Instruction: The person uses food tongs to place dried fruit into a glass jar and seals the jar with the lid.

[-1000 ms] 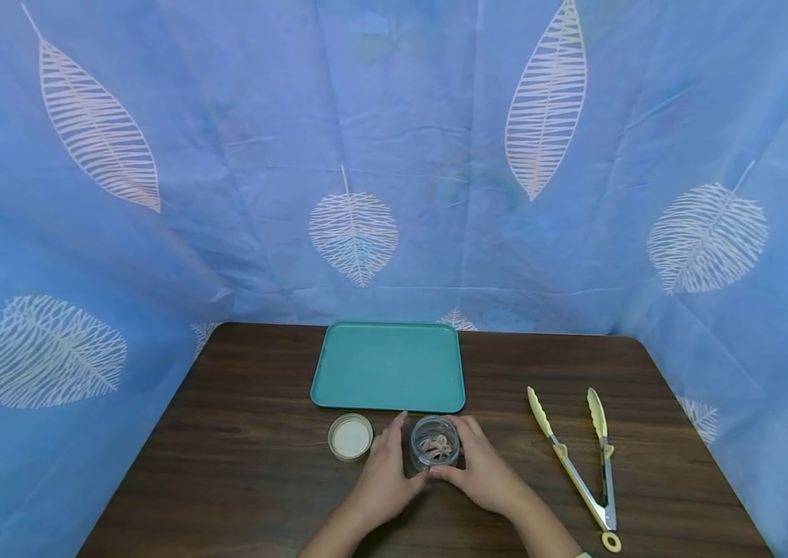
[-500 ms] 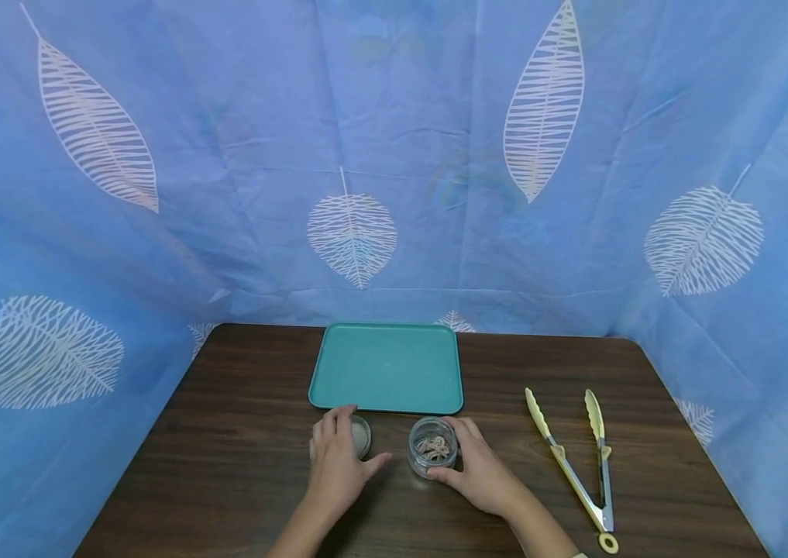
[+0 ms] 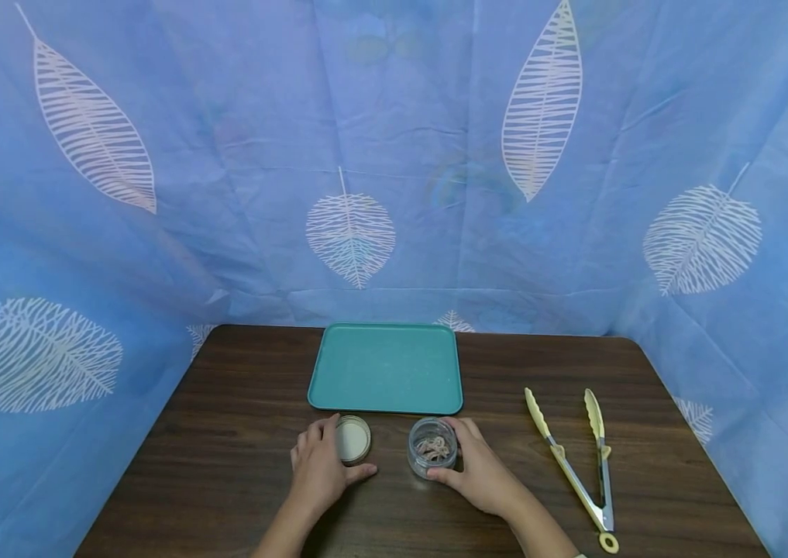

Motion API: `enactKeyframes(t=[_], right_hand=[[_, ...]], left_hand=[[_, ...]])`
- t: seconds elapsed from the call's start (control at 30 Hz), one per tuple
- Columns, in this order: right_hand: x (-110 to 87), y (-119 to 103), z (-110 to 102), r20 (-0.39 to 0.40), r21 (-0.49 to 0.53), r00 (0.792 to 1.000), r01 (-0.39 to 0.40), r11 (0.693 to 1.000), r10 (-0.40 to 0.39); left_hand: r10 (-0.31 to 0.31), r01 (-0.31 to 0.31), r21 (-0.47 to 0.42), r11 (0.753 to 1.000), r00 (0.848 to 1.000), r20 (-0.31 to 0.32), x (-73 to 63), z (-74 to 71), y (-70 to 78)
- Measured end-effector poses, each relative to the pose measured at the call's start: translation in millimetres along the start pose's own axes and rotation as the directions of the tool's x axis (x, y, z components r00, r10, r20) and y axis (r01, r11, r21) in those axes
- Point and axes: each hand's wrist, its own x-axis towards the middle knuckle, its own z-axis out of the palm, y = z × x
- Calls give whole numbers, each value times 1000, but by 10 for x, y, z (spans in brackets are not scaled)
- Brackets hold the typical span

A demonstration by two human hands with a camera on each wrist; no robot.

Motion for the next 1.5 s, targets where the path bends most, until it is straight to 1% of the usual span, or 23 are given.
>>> enactKeyframes(t=[0.07,0.23,0.43,0.63,0.8,0.97,1.1,1.2,1.37,1.5], right_hand=[[-3,1,1,-1,-1,1000,-5,1000,5],[-6,7,5,1,-3,1000,-5,1000,5],[-12,23,10,-1,16,1000,2,1000,-2],[-9,29,10,-12,32,1000,4,999,-4],[-15,33,21,-13,35,1000,-1,999,2],[-25,44,40,-26,62,1000,-3,998,4],[-33,57,56,-37,54,999,19,998,-17],[-35,64,59,-37,31,999,24,999,-23],[-34,56,46,-21,9,1000,13,1000,-12],[-28,52,50,-13,17,1000,-3,1000,3]], left_hand=[[1,-1,9,1000,1000,6,-3,10,-5],[2,-2,21,1000,1000,-10,6,8,-10],[14,-14,13,1000,1000,-28,11,20,-10],[30,-34,-45,998,997,-73,-11,64,5],[33,-42,-111,993,996,-79,-43,98,39],[70,-82,-153,985,994,-81,-84,105,112],[111,-120,-145,982,991,-71,-116,114,181],[132,-138,-133,981,990,-57,-132,139,226],[162,-166,-116,979,986,-38,-158,179,270],[195,-198,-104,975,980,-43,-182,192,299]])
